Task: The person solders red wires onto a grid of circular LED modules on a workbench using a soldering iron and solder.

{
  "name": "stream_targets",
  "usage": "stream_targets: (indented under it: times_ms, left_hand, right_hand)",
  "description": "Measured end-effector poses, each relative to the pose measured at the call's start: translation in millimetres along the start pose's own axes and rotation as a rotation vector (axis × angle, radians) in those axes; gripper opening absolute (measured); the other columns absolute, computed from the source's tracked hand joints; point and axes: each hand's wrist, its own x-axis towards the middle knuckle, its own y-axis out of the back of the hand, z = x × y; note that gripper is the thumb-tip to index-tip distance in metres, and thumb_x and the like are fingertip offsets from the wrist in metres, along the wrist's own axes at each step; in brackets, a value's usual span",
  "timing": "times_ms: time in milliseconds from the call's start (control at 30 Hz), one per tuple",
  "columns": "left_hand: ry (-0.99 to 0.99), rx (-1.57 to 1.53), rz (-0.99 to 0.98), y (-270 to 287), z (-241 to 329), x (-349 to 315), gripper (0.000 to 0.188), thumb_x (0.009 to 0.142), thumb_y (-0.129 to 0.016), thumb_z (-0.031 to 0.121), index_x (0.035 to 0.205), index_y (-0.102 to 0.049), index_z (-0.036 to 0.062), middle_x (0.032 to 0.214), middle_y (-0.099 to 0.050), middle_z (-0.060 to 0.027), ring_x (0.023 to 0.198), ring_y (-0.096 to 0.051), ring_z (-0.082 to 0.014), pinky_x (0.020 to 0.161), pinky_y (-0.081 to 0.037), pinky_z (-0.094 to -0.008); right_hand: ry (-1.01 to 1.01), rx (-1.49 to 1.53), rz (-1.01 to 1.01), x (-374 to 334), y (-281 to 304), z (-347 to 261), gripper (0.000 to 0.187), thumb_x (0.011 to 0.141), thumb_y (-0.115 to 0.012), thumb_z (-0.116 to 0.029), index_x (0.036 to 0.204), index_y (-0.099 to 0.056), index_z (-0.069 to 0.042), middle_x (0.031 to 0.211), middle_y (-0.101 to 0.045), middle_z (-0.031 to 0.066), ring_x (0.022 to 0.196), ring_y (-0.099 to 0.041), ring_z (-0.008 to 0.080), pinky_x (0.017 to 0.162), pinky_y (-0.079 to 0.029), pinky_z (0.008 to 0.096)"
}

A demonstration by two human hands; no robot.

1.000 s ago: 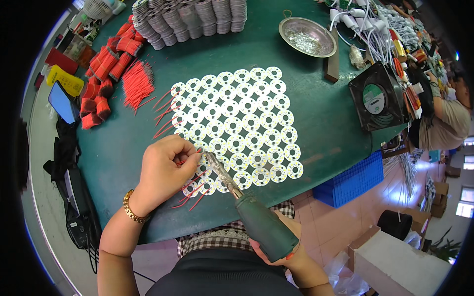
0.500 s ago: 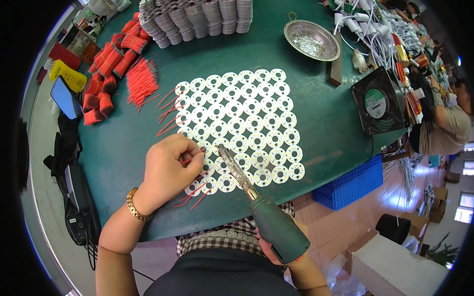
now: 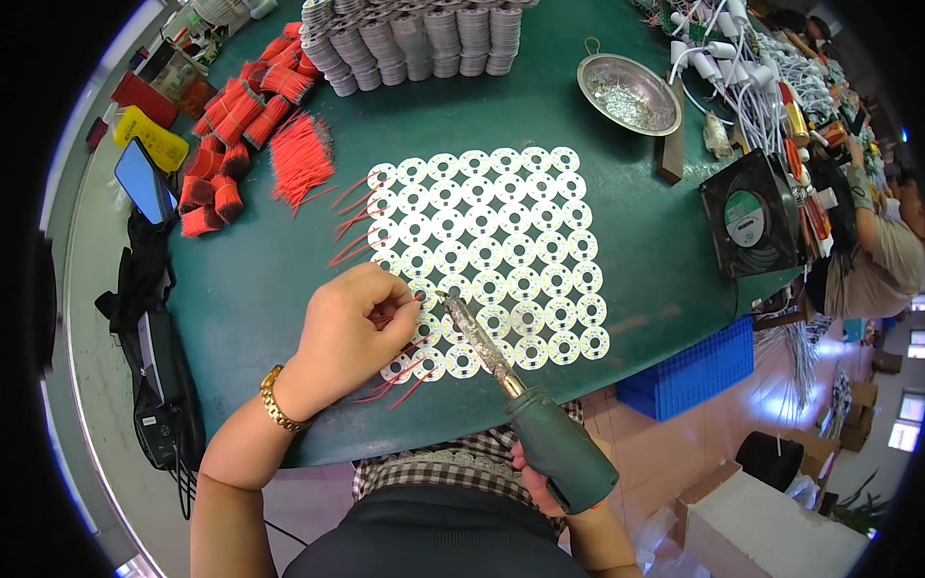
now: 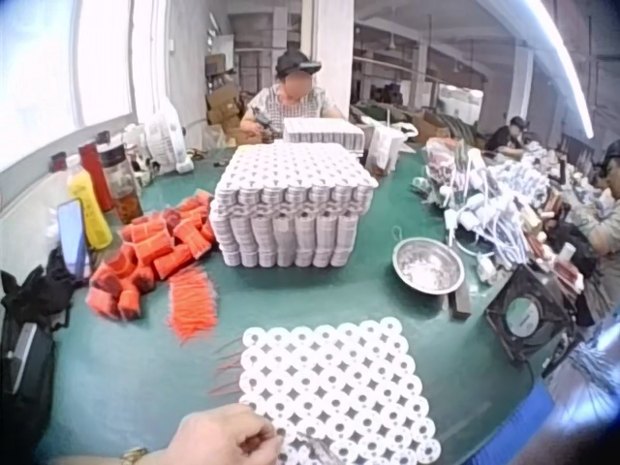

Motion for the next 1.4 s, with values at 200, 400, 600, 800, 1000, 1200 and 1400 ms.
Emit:
stream_targets:
  times_ms: [200, 400, 600, 800, 1000, 1200, 1400]
  left_hand:
    - [0.093, -0.127, -0.006, 23.4, -5.6, 8.0, 0.009, 0.085, -0.076, 0.003, 0.091, -0.070, -0.0014, 0.074, -0.067, -0.0069, 0.062, -0.062, -0.0113, 0.059, -0.049, -0.0247]
    - [0.067, -0.065, -0.052, 17.7, -10.9, 1.9, 0.008, 0.086, -0.074, 0.002, 0.091, -0.069, -0.0019, 0.078, -0.069, -0.0079, 0.062, -0.062, -0.0110, 0.057, -0.047, -0.0265]
    - [0.003, 0.060, 0.001, 8.3, -4.5, -1.6, 0.007, 0.086, -0.069, 0.008, 0.086, -0.063, 0.0032, 0.077, -0.060, -0.0109, 0.063, -0.059, -0.0262, 0.059, -0.047, -0.0356]
    - [0.027, 0.118, -0.021, 6.9, -2.5, -0.9, 0.011, 0.088, -0.066, 0.011, 0.085, -0.059, 0.0045, 0.079, -0.060, -0.0126, 0.072, -0.061, -0.0336, 0.063, -0.047, -0.0422]
    - [0.008, 0.168, -0.027, 5.0, -3.2, 2.5, 0.014, 0.087, -0.067, 0.012, 0.082, -0.057, 0.0048, 0.077, -0.059, -0.0120, 0.070, -0.061, -0.0332, 0.061, -0.046, -0.0425]
    - [-0.007, 0.192, -0.042, 3.2, -4.4, 4.5, 0.014, 0.086, -0.067, 0.011, 0.081, -0.056, 0.0048, 0.076, -0.059, -0.0116, 0.069, -0.061, -0.0330, 0.060, -0.046, -0.0424]
    - [-0.033, 0.198, -0.035, 3.7, -4.5, 4.6, 0.014, 0.086, -0.067, 0.011, 0.081, -0.056, 0.0047, 0.076, -0.058, -0.0121, 0.069, -0.060, -0.0337, 0.060, -0.046, -0.0430]
  right_hand:
    - [0.053, -0.115, -0.080, 2.7, 8.6, 13.8, 0.041, 0.085, -0.067, -0.031, 0.113, -0.064, -0.001, 0.086, -0.067, 0.0105, 0.072, -0.065, 0.0171, 0.065, -0.054, 0.0300]
    - [0.025, -0.183, -0.129, 13.6, -0.3, 1.0, 0.065, 0.089, -0.067, -0.056, 0.125, -0.058, -0.003, 0.084, -0.062, 0.0098, 0.069, -0.060, 0.0166, 0.058, -0.047, 0.0295]
    - [0.042, -0.189, -0.119, 10.2, 2.9, -12.2, 0.064, 0.088, -0.069, -0.052, 0.126, -0.058, -0.001, 0.083, -0.063, 0.0114, 0.069, -0.061, 0.0165, 0.057, -0.045, 0.0281]
    - [0.047, -0.203, -0.179, 9.8, 2.5, -21.6, 0.059, 0.090, -0.068, -0.047, 0.126, -0.057, -0.001, 0.085, -0.062, 0.0113, 0.072, -0.061, 0.0168, 0.060, -0.045, 0.0273]
    - [0.043, -0.257, -0.136, 15.6, -6.2, -12.3, 0.055, 0.091, -0.067, -0.047, 0.122, -0.057, -0.003, 0.084, -0.062, 0.0105, 0.071, -0.060, 0.0161, 0.060, -0.046, 0.0279]
    - [0.020, -0.154, -0.113, 17.8, -9.9, -15.4, 0.034, 0.088, -0.068, -0.026, 0.108, -0.063, 0.000, 0.085, -0.067, 0.0113, 0.070, -0.066, 0.0164, 0.063, -0.053, 0.0282]
    - [-0.020, -0.227, -0.133, 16.6, -12.0, -16.7, 0.048, 0.091, -0.065, -0.046, 0.109, -0.060, -0.002, 0.083, -0.064, 0.0096, 0.070, -0.060, 0.0138, 0.060, -0.046, 0.0266]
